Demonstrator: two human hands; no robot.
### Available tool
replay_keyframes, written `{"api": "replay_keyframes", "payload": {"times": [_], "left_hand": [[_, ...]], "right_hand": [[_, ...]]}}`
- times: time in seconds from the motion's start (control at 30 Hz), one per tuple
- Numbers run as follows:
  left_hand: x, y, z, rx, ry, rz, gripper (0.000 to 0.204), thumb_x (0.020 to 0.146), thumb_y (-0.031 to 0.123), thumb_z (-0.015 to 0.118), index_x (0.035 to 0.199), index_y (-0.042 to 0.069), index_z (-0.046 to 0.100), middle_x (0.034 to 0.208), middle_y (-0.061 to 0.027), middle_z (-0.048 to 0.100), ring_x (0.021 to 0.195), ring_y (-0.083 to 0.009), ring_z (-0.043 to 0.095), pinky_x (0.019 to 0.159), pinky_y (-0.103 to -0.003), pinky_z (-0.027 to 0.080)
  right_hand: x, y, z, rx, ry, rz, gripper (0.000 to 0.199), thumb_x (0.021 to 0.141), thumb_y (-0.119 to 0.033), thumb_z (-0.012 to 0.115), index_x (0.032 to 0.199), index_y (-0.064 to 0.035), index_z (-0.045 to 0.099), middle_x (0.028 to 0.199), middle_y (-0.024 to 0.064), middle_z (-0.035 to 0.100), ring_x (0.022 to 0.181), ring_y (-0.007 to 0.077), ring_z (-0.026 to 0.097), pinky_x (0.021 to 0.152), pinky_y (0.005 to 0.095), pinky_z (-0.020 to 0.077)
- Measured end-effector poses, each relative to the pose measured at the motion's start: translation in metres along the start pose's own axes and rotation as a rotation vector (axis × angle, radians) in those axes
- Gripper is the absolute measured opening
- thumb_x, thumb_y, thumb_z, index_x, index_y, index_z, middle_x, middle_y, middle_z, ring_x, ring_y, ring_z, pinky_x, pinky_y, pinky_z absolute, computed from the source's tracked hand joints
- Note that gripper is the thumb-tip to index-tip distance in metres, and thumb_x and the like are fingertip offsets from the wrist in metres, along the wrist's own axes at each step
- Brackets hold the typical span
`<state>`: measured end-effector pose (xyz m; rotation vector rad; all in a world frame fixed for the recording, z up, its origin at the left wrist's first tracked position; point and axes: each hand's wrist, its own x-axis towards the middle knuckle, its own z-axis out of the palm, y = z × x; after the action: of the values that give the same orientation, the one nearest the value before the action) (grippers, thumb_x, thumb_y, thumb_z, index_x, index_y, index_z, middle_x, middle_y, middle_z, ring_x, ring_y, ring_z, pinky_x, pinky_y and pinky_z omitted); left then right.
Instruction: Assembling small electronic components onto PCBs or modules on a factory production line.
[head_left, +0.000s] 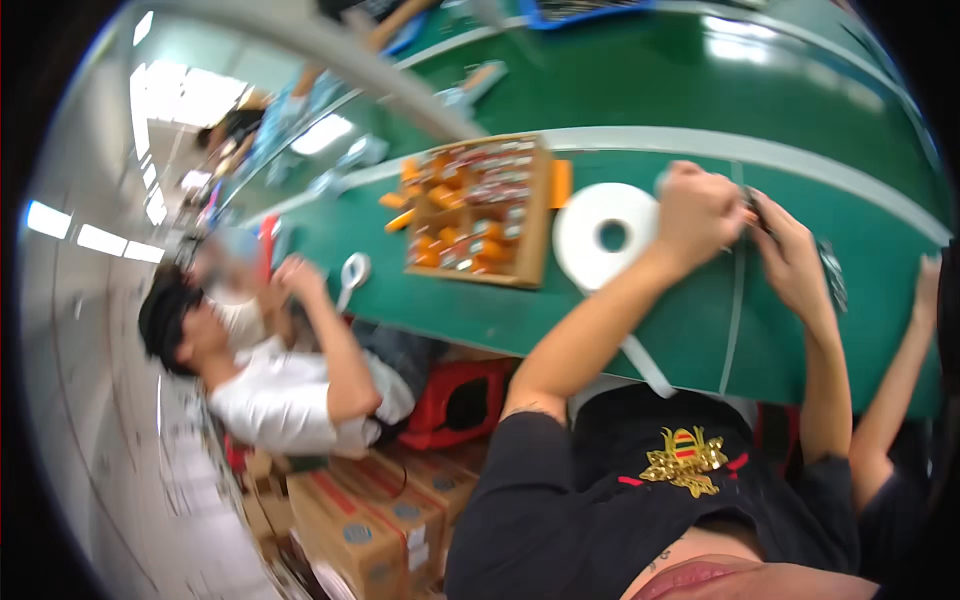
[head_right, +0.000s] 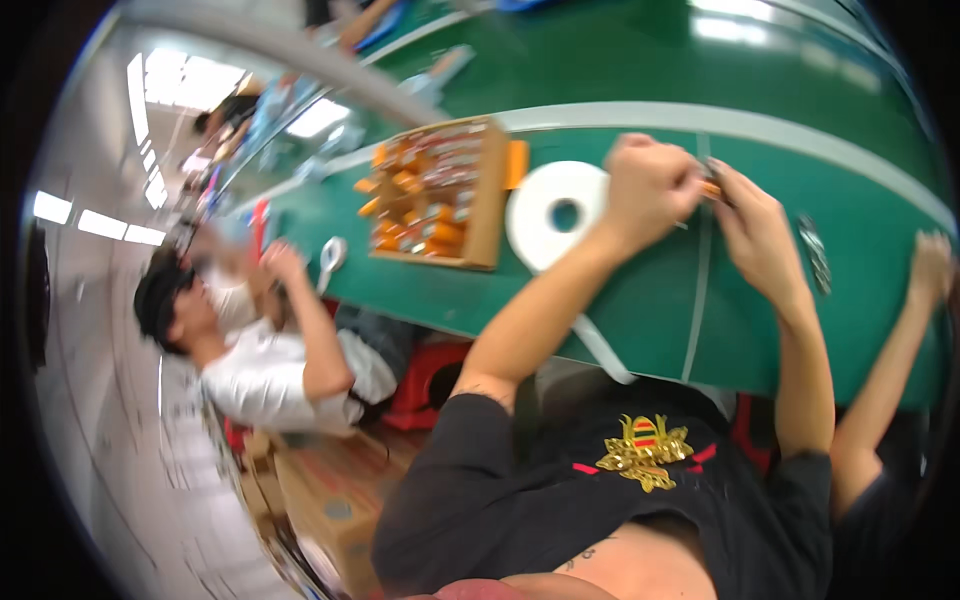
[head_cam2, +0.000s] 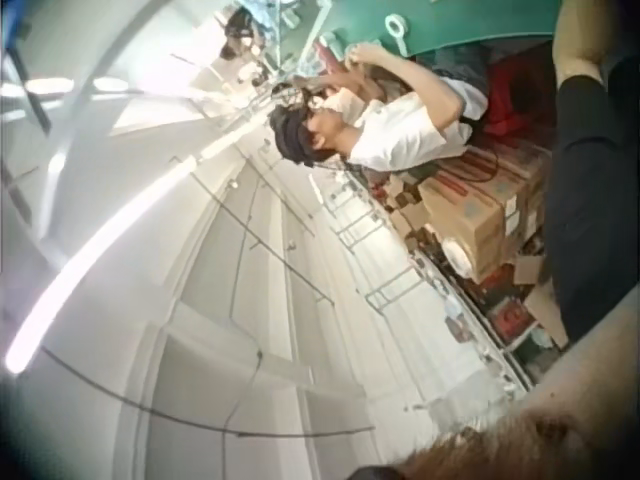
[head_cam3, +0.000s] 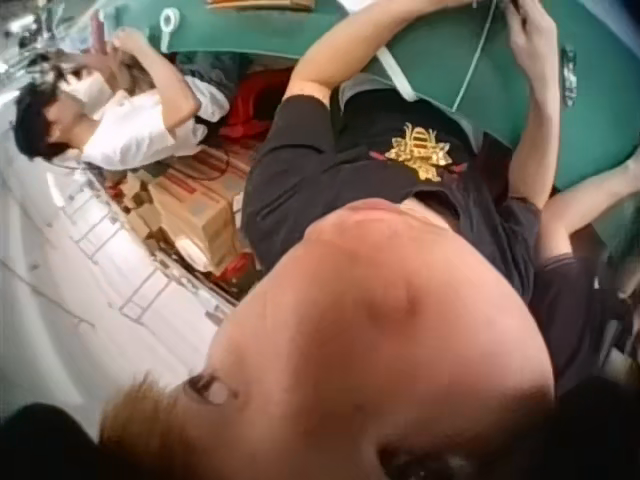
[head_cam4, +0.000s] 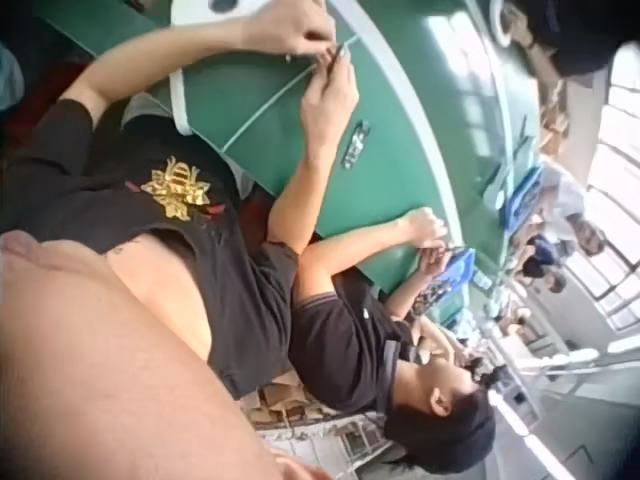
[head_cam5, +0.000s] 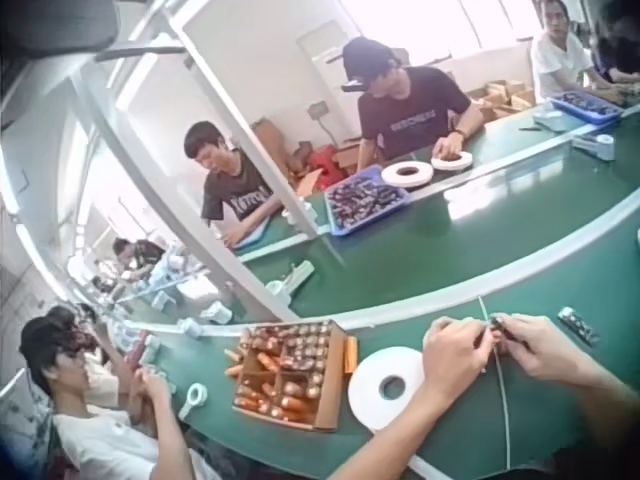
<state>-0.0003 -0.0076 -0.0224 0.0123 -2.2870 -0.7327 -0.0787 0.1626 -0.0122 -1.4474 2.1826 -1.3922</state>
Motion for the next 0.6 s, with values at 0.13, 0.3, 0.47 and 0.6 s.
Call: {"api": "replay_keyframes", "payload": {"times": [0.13, 0.3, 0.47, 0.6], "left_hand": [[-0.004, -0.005, -0.002, -0.006, -0.009, 0.036, 0.009, 0.077, 0.015, 0.07, 0.07, 0.01, 0.069, 0.069, -0.0032, 0.066, 0.066, -0.0241, 0.063, 0.08, -0.038, 0.046], [-0.01, -0.012, -0.008, -0.015, 0.017, 0.043, 0.007, 0.079, 0.015, 0.071, 0.075, 0.01, 0.071, 0.071, -0.0034, 0.067, 0.069, -0.0244, 0.064, 0.082, -0.039, 0.047], [-0.003, -0.006, 0.001, -0.068, 0.014, 0.008, 0.005, 0.079, 0.017, 0.073, 0.08, 0.012, 0.074, 0.074, -0.0028, 0.068, 0.072, -0.0242, 0.065, 0.085, -0.039, 0.046], [-0.006, -0.009, -0.002, 0.026, -0.039, 0.004, 0.006, 0.079, 0.017, 0.073, 0.083, 0.013, 0.074, 0.08, -0.0022, 0.069, 0.079, -0.022, 0.065, 0.09, -0.039, 0.043]], "right_hand": [[-0.002, -0.003, -0.011, 0.207, -0.097, 0.239, 0.044, 0.096, 0.002, 0.048, 0.139, 0.0022, 0.054, 0.087, 0.0044, 0.056, 0.057, 0.006, 0.047, 0.048, 0.0211, 0.0389], [0.0, 0.004, -0.003, 0.384, -0.121, 0.237, 0.047, 0.095, 0.001, 0.049, 0.142, -0.0017, 0.054, 0.083, -0.0008, 0.054, 0.049, 0.0026, 0.04, 0.042, 0.0193, 0.0298], [-0.004, 0.028, -0.015, 0.322, -0.136, 0.219, 0.048, 0.096, -0.002, 0.047, 0.143, -0.0013, 0.053, 0.079, -0.0018, 0.052, 0.048, 0.0017, 0.039, 0.04, 0.0192, 0.0283], [0.003, 0.021, -0.008, 0.287, -0.128, 0.191, 0.041, 0.094, -0.003, 0.049, 0.133, 0.0009, 0.061, 0.071, -0.0021, 0.053, 0.047, 0.0021, 0.04, 0.04, 0.0203, 0.0281]]}}
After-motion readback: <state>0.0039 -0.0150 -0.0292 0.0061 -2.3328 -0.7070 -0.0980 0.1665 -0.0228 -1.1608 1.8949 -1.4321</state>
